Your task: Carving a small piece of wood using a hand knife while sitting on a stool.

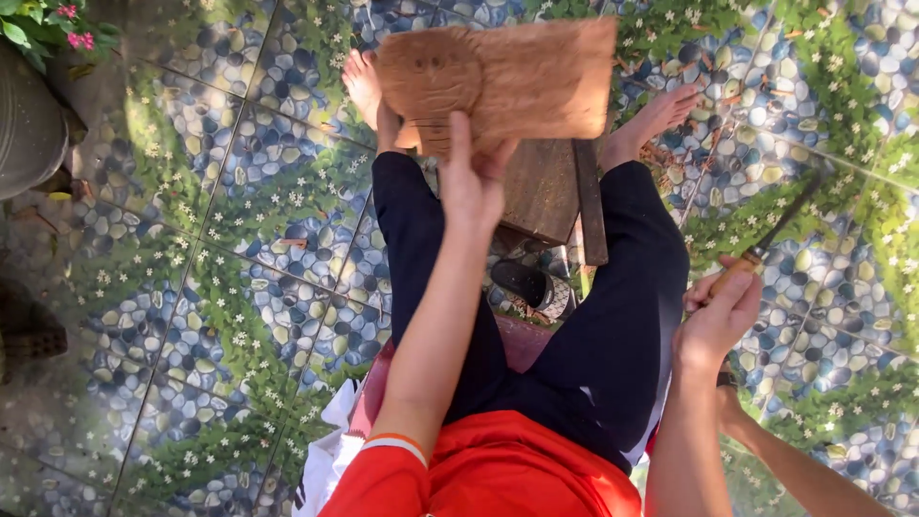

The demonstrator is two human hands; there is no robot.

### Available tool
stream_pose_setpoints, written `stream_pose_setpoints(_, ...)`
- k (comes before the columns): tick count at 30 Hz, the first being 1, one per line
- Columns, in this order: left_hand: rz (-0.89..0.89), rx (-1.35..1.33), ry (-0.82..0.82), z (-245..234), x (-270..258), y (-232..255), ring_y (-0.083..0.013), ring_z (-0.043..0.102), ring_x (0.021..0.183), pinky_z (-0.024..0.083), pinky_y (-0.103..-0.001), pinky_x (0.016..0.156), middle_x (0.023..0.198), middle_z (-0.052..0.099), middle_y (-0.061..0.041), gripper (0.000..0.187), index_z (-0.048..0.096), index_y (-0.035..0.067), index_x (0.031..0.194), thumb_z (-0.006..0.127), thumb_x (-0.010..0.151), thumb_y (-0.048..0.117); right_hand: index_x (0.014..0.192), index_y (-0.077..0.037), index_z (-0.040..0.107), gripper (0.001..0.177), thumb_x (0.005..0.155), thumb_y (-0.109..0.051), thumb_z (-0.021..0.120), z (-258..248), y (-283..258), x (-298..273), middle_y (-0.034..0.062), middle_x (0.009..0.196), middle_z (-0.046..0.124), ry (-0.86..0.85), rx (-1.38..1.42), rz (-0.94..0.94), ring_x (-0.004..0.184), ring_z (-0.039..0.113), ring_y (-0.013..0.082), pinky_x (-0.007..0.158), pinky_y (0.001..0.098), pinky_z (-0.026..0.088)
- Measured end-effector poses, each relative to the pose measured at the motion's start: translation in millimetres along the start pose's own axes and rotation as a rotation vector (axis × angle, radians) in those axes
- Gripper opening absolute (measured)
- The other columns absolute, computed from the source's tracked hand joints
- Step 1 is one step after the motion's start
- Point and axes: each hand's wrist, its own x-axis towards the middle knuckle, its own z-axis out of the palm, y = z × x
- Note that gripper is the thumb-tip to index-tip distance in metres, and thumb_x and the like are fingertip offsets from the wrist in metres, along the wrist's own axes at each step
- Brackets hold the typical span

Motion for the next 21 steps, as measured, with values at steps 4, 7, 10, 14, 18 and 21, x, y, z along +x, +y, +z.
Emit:
stream_pose_setpoints(4, -0.026, -0.025, -0.13, 34, -20, -41, -0.0352, 0.071, 0.114, 0.056, -0.061, 0.101, 0.134, 0.064, -0.015, 0.053, 0.05, 0.003, 0.141, 0.082, 0.102, 0.022, 0.126, -0.008, 0.051, 0.033, 0.119, -0.035, 0.033, -20, 69, 3, 0.007, 0.069, 0.052, -0.021, 0.157, 0.076, 0.057, 0.056, 0.0132, 0.056, 0.0198, 0.048)
stream_pose_setpoints(7, -0.047, -0.048, -0.196, 32, -19, -64, -0.035, 0.073, 0.11, 0.059, -0.059, 0.098, 0.129, 0.07, -0.014, 0.044, 0.055, 0.004, 0.136, 0.081, 0.102, 0.017, 0.122, -0.006, 0.051, 0.031, 0.119, -0.035, 0.04, -28, 97, -5, 0.0105, 0.081, 0.064, -0.127, 0.11, 0.119, 0.066, 0.066, 0.0132, 0.059, 0.0207, 0.055)
stream_pose_setpoints(10, -0.083, -0.033, -0.252, 27, -21, -72, -0.0381, 0.072, 0.11, 0.061, -0.061, 0.094, 0.13, 0.069, -0.015, 0.045, 0.055, 0.003, 0.137, 0.081, 0.102, 0.012, 0.125, -0.003, 0.051, 0.029, 0.119, -0.029, 0.04, -29, 100, -4, 0.0153, 0.088, 0.065, -0.103, 0.212, 0.104, 0.067, 0.066, 0.0177, 0.059, 0.0247, 0.057)
stream_pose_setpoints(14, -0.078, -0.05, -0.286, 7, -9, -96, -0.0424, 0.069, 0.112, 0.06, -0.064, 0.093, 0.133, 0.067, -0.016, 0.04, 0.058, 0.004, 0.139, 0.076, 0.104, 0.007, 0.12, -0.006, 0.05, 0.014, 0.113, -0.017, 0.046, -13, 103, 9, 0.0169, 0.095, 0.065, -0.17, 0.254, 0.132, 0.073, 0.067, 0.022, 0.068, 0.032, 0.06)
stream_pose_setpoints(18, 0.118, 0.309, -0.223, 37, -35, -77, -0.0288, 0.076, 0.097, 0.065, -0.054, 0.084, 0.115, 0.075, -0.008, 0.033, 0.069, 0.009, 0.126, 0.082, 0.095, 0.009, 0.104, -0.008, 0.054, 0.008, 0.097, -0.012, 0.053, 28, 69, 23, 0.01, 0.084, 0.056, -0.211, 0.444, 0.254, 0.059, 0.054, 0.018, 0.061, 0.0332, 0.053)
stream_pose_setpoints(21, 0.573, 0.839, -0.342, 37, -31, -63, -0.038, 0.072, 0.103, 0.067, -0.048, 0.078, 0.106, 0.078, -0.02, 0.021, 0.08, 0.005, 0.11, 0.084, 0.089, 0.006, 0.101, -0.007, 0.052, 0.006, 0.097, -0.011, 0.055, 50, 55, 32, 0.0095, 0.079, 0.049, -0.175, 0.466, 0.29, 0.051, 0.048, 0.0189, 0.049, 0.0351, 0.048)
